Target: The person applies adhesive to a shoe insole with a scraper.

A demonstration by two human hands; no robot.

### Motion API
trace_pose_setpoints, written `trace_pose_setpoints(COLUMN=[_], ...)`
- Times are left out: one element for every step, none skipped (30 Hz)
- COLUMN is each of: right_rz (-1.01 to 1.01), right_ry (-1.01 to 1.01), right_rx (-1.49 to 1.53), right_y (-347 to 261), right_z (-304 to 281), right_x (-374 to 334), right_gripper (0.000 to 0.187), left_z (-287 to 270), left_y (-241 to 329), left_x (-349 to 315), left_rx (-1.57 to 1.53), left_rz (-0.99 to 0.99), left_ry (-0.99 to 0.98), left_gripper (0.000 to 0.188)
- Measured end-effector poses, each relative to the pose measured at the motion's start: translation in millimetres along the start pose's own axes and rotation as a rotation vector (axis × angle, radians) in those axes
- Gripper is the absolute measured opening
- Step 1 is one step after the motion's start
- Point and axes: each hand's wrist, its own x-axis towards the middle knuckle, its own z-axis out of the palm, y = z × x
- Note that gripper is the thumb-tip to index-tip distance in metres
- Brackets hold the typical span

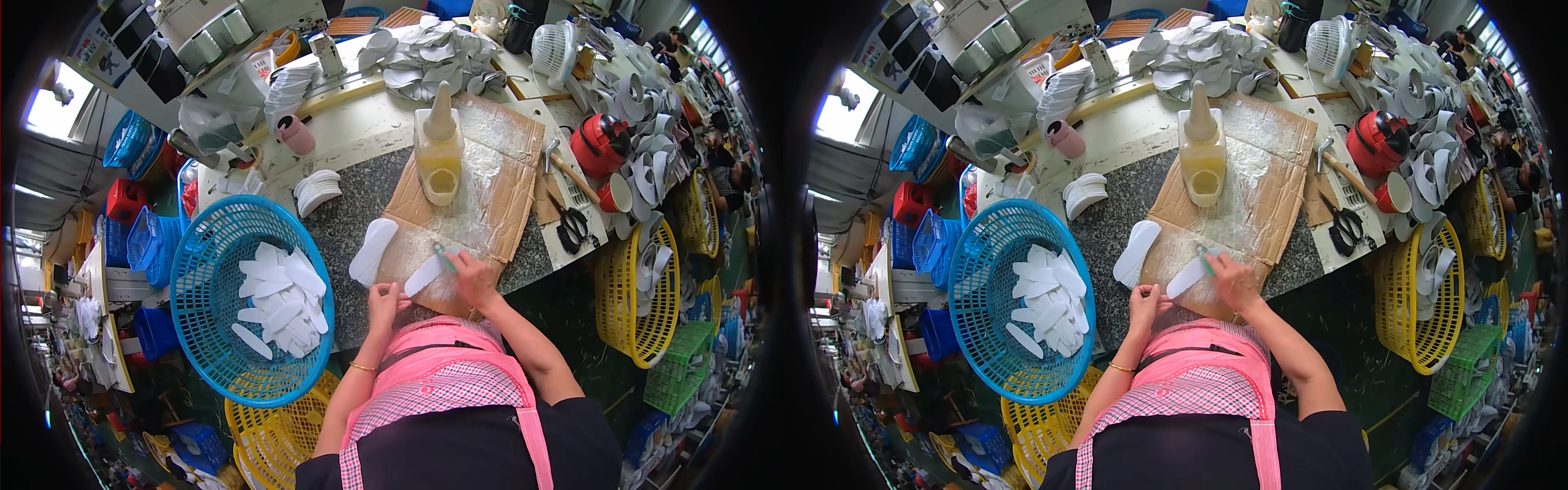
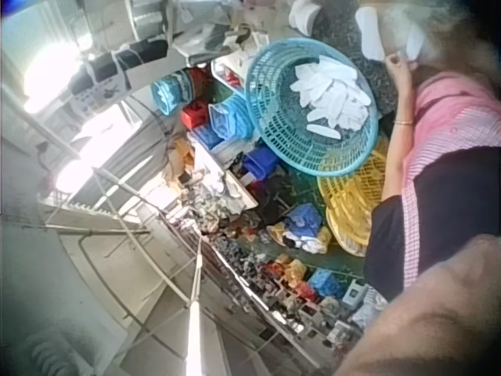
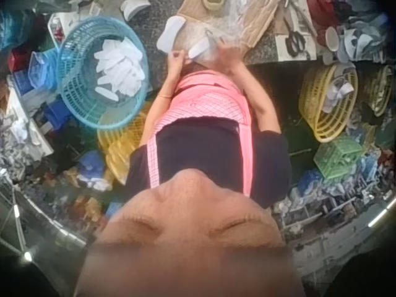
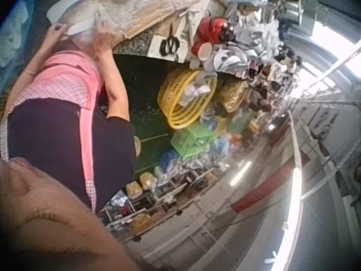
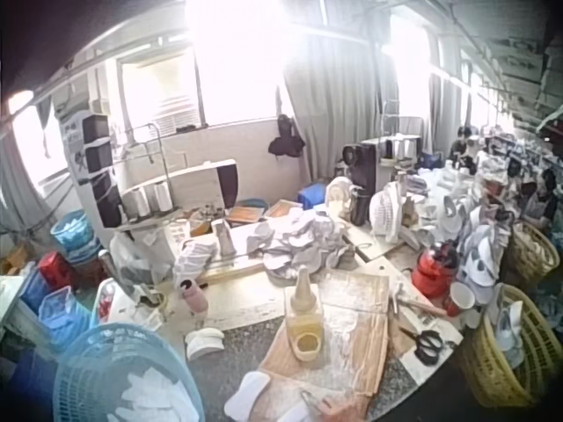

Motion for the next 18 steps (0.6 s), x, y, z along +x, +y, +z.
trace_pose_setpoints(right_rz=[-0.154, -0.314, -0.316, -0.337, -0.357, -0.358, -0.234, -0.108, -0.107, -0.006, 0.095, 0.095, -0.011, -0.113, -0.108, -0.069, -0.036, 0.045], right_ry=[-0.133, -0.269, -0.272, -0.294, -0.316, -0.32, -0.195, -0.067, -0.067, 0.017, 0.104, 0.11, -0.008, -0.126, -0.121, -0.105, -0.091, -0.001], right_rx=[0.072, 0.148, 0.15, 0.222, 0.295, 0.298, 0.21, 0.118, 0.116, 0.047, -0.021, -0.023, 0.076, 0.17, 0.166, 0.155, 0.147, 0.103], right_y=[-7.4, -14.2, -15.0, -14.8, -15.8, -8.5, 5.3, 16.4, 19.5, 22.3, 21.9, 13.9, -1.3, -7.9, -4.2, 1.6, 5.4, 16.7], right_z=[5.9, 7.7, 7.5, 6.6, 4.8, 3.3, 0.9, -1.7, -5.6, -10.5, -13.9, -12.1, -8.1, -7.2, -4.9, 0.9, 3.9, 2.4], right_x=[-13.5, -19.8, -21.3, -22.9, -24.5, -22.6, -16.0, -8.5, -1.3, 4.6, 8.3, 3.2, -9.0, -16.6, -16.7, -17.3, -15.3, -4.5], right_gripper=[0.026, 0.028, 0.028, 0.028, 0.028, 0.028, 0.026, 0.025, 0.025, 0.024, 0.022, 0.022, 0.022, 0.022, 0.022, 0.021, 0.019, 0.018], left_z=[1.4, -0.8, -3.0, -4.8, -7.3, -9.2, -11.1, -10.5, -10.4, -9.0, -8.5, -6.6, -5.7, -2.0, 1.4, 4.4, 6.4, 9.3], left_y=[5.4, 4.4, 3.4, 2.6, 1.4, 0.6, -0.2, 2.1, 4.7, 7.5, 4.0, -1.6, -5.0, 1.1, 7.4, 13.7, 18.8, 22.7], left_x=[-1.6, -2.4, -3.1, -3.2, -3.8, -3.9, -4.4, -6.0, -8.3, -10.2, -12.5, -15.0, -14.0, -14.2, -14.3, -14.6, -15.1, -15.9], left_rx=[-0.071, -0.073, -0.097, -0.12, -0.122, -0.13, -0.139, -0.139, -0.083, -0.027, -0.025, 0.012, 0.049, 0.052, 0.096, 0.14, 0.139, 0.108], left_rz=[-0.133, -0.134, -0.175, -0.216, -0.218, -0.22, -0.222, -0.222, -0.22, -0.216, -0.214, -0.116, -0.019, -0.017, -0.007, 0.004, 0.007, 0.053], left_ry=[0.022, 0.027, 0.033, 0.038, 0.042, 0.028, 0.014, 0.012, 0.014, 0.014, 0.012, 0.014, 0.016, 0.007, 0.018, 0.031, 0.031, 0.025], left_gripper=[0.032, 0.032, 0.034, 0.035, 0.035, 0.037, 0.039, 0.039, 0.042, 0.046, 0.046, 0.055, 0.064, 0.064, 0.068, 0.073, 0.073, 0.065])
